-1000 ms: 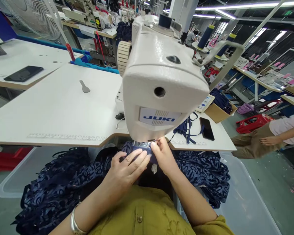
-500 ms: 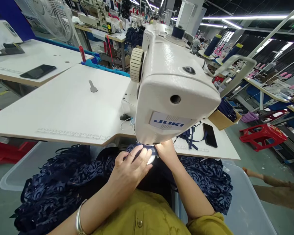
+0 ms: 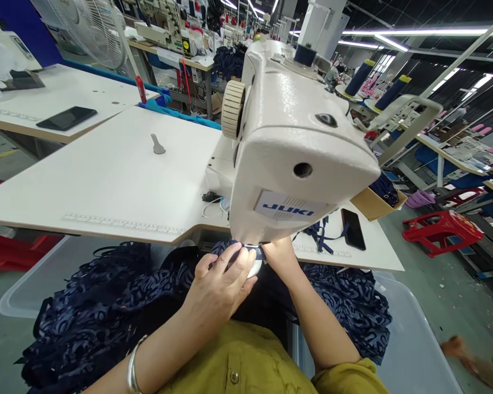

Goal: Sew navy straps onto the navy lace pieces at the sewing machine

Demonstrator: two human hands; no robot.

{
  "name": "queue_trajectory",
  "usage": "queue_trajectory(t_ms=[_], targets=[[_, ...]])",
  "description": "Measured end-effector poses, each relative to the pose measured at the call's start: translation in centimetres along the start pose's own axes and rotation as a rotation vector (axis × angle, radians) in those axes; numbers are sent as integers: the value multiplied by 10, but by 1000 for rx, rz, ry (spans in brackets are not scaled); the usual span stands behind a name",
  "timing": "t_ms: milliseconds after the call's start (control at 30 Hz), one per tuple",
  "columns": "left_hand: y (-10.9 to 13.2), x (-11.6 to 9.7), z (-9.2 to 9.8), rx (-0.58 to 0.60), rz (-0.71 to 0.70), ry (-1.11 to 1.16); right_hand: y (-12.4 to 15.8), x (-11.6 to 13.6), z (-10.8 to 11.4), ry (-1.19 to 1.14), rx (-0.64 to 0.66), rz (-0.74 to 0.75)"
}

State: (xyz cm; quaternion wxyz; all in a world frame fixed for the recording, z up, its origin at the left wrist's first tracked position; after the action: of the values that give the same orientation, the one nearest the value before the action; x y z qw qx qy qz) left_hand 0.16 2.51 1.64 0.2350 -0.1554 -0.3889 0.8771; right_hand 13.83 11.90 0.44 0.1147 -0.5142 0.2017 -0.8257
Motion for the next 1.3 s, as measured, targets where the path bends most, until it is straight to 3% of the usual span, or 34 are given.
queue_trajectory(t_ms=[267,433,800,1167,1300], targets=[[1,-1,0,-17,0,-16,0,0,0,80,19,33],[3,0,0,-64,33,-27,-1,2,-3,-29,56,92],[4,1,-1,-65,36,-24,-3,5,-6,-116,40,51],[1,-2,-2,-40,-31,2,0,0,-1,-20,-27,-40],[27,11,-21,-98,50,118,4,2,0,-123,-60,-196]])
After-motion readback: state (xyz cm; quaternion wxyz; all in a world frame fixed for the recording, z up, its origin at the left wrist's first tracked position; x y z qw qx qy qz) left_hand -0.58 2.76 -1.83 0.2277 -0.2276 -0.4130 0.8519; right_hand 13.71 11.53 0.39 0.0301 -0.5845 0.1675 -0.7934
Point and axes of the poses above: each hand's wrist, its own y-axis away from the middle knuckle, its own z-axis out of the back of the hand, x = y × z, the point moved 3 cm from there along -y, towards the middle knuckle, and after that the axes turned 12 degrees about -x, right-handed, at the moved point
